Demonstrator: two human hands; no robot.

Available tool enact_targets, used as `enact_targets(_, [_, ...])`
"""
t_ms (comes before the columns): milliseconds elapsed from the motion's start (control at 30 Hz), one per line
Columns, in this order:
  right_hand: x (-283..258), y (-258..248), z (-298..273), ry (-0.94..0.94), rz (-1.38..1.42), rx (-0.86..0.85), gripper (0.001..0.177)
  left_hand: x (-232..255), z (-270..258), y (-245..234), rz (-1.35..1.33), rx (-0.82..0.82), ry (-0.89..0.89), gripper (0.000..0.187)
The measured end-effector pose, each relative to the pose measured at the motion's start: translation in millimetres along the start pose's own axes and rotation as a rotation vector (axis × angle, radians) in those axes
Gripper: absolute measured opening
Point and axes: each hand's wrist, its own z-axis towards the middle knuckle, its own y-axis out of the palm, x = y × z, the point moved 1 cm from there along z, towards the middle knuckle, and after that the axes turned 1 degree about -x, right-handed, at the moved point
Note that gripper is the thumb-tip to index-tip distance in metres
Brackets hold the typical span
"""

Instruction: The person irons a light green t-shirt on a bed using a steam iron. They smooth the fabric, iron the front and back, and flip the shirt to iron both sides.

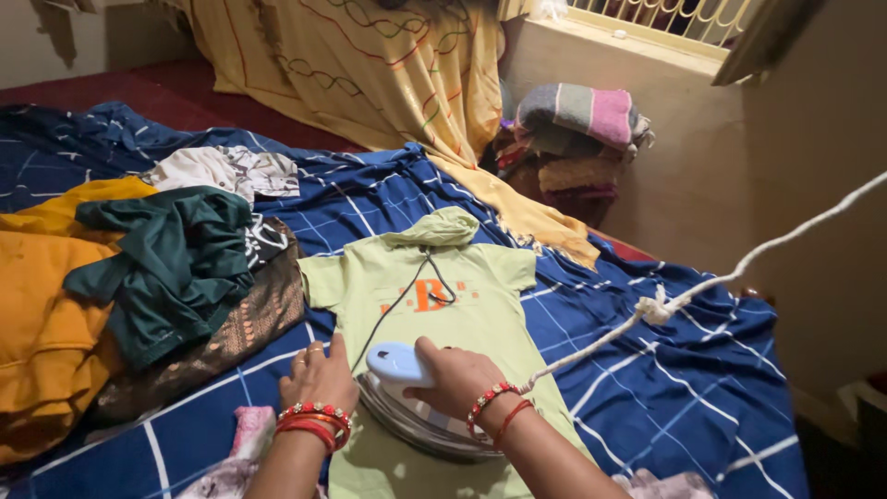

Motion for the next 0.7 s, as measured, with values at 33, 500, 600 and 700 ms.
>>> enact_targets(33, [-0.5,0.5,-6.7,-0.011,-0.002,-0.012,0.052,0.1,-2.2,0.7,-0.012,0.007,0.004,0.067])
enact_targets(500, [33.5,-0.9,-66.6,0.093,0.015,0.144,0.050,3.1,-19.5,41.9,-0.092,0.191,0.307,0.063])
enact_targets(600, [48.5,-2.1,-70.9,0.146,0.020,0.176,0.049,9.5,-21.7,52.2,-0.052,0.190,0.386,0.059])
enact_targets(700, [63.4,-3.3,-70.0,0.235,0.017,0.214,0.051,13.1,-25.7,58.8,-0.024,0.157,0.420,0.058])
